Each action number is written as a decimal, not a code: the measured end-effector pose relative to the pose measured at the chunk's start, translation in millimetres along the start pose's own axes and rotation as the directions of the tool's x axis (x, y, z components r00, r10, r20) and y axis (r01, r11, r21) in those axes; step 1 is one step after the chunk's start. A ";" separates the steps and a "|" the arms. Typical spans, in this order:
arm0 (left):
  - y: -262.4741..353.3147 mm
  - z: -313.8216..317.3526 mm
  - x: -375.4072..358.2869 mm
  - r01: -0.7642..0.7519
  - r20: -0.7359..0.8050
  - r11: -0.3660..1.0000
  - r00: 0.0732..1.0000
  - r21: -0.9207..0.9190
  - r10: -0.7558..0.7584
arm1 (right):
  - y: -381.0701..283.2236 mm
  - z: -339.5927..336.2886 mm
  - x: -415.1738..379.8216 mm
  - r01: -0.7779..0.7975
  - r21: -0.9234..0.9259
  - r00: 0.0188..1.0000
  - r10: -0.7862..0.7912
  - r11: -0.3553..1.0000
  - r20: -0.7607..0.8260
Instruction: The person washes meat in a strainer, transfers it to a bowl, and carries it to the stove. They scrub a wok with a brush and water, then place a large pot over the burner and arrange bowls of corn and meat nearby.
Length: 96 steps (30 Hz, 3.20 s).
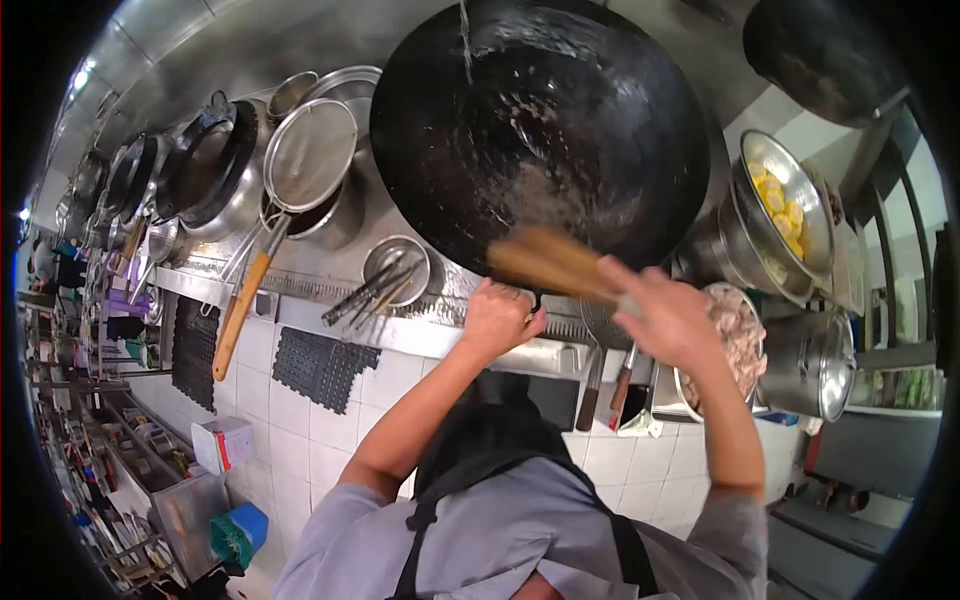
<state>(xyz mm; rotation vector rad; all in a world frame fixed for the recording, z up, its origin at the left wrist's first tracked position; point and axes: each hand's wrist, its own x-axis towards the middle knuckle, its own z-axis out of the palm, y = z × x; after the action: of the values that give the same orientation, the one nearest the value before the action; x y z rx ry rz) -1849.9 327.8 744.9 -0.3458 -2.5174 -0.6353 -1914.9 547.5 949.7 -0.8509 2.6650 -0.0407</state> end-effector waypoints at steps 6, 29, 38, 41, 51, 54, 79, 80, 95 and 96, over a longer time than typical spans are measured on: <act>-43.5 -50.8 1.8 -0.061 0.018 0.994 0.998 -0.095 0.063 | 71.2 85.2 301.1 -0.165 0.150 0.985 0.155 0.975 0.077; -100.5 -99.2 1.4 -0.134 0.033 0.988 0.990 -0.072 0.137 | 49.0 56.7 223.3 -0.077 0.087 0.961 0.050 0.993 0.273; -168.4 -41.9 18.6 -0.137 0.203 0.990 0.971 0.025 0.129 | -65.6 52.7 407.1 -0.190 0.712 0.973 0.225 0.676 0.046; -159.9 -32.8 17.3 -0.112 0.259 0.988 0.963 0.110 0.080 | -85.7 109.9 331.6 -0.018 0.638 1.000 0.007 0.770 0.020; -59.4 -6.1 -1.6 -0.104 0.220 0.987 0.972 0.119 0.076 | 110.6 80.0 271.4 -0.285 0.706 0.954 0.117 0.648 0.278; -51.5 29.5 4.6 -0.052 0.216 0.997 0.976 0.065 0.036 | 4.2 102.9 307.5 -0.376 0.689 0.927 0.243 0.620 0.287; -2.1 -78.6 -5.1 -0.001 0.121 0.997 0.993 -0.078 0.011 | 164.8 70.8 331.9 -0.283 0.431 0.949 0.314 0.857 -0.002; -4.4 -79.2 -4.1 -0.002 0.119 0.997 0.993 -0.072 0.010 | 126.1 79.6 356.6 -0.293 0.439 0.932 0.357 0.849 -0.069; -104.7 -46.1 9.1 -0.077 0.230 0.995 0.969 -0.056 0.088 | -102.0 76.5 360.4 0.128 0.703 0.989 -0.142 0.700 -0.039; -109.0 -42.3 10.6 -0.077 0.216 0.996 0.973 -0.052 0.086 | -102.2 83.6 318.7 0.236 0.654 0.962 -0.270 0.719 -0.050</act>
<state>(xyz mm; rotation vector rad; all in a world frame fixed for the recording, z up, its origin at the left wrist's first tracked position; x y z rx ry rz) -1880.0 214.4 742.4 -0.5592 -2.6831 -0.6514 -2073.1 289.2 784.7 -0.9269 2.1933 -0.9547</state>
